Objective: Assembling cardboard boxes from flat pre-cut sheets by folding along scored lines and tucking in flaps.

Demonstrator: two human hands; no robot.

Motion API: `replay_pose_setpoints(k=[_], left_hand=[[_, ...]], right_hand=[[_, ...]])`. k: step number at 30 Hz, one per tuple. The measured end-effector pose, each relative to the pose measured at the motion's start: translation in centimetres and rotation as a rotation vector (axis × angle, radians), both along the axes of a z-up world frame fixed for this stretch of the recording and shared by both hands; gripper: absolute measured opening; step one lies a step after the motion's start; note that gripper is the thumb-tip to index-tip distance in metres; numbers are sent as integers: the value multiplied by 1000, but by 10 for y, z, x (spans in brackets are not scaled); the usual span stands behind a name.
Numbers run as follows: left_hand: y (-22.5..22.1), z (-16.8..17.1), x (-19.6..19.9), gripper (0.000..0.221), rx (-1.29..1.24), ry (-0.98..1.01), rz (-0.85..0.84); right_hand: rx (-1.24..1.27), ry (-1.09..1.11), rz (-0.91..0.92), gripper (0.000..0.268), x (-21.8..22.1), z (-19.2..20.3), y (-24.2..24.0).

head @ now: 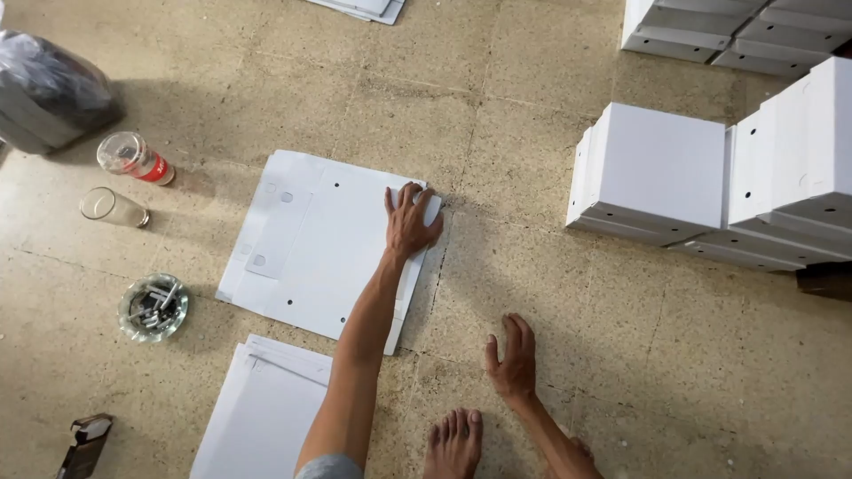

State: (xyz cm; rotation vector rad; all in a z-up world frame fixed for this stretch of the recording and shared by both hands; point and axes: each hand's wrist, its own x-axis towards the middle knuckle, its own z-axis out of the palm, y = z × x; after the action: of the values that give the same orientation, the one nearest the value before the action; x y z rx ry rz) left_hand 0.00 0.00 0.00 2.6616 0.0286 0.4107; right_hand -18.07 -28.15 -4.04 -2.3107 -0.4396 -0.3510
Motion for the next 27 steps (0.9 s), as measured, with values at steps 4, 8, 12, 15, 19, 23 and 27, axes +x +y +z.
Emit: replay_pose_setpoints(k=[4,8,12,15,19,23,27], left_hand=[[-1,8,-6,56,-19,14,-2],[-2,10,-8,57,-57,-14,4],[0,5,-6,56,-112,-124,-20],[6,-16,3,72,-261,-216,-21],[13,-35,8,72,-358,-318,-43],[15,-33,6,60,-350,-242,-21],[18,-44,13,48,-239,-149,21]], right_hand=[[-25,1,-6,47,0,-2,1],[-32,13,-15,45,-1,-3,1],[-32,14,-24,45,1,-4,2],[-45,22,-29,45,1,-5,2],[-31,8,-32,44,0,-5,2],[-41,29,-13,44,1,-1,2],[-22,-2,-14,42,1,1,3]])
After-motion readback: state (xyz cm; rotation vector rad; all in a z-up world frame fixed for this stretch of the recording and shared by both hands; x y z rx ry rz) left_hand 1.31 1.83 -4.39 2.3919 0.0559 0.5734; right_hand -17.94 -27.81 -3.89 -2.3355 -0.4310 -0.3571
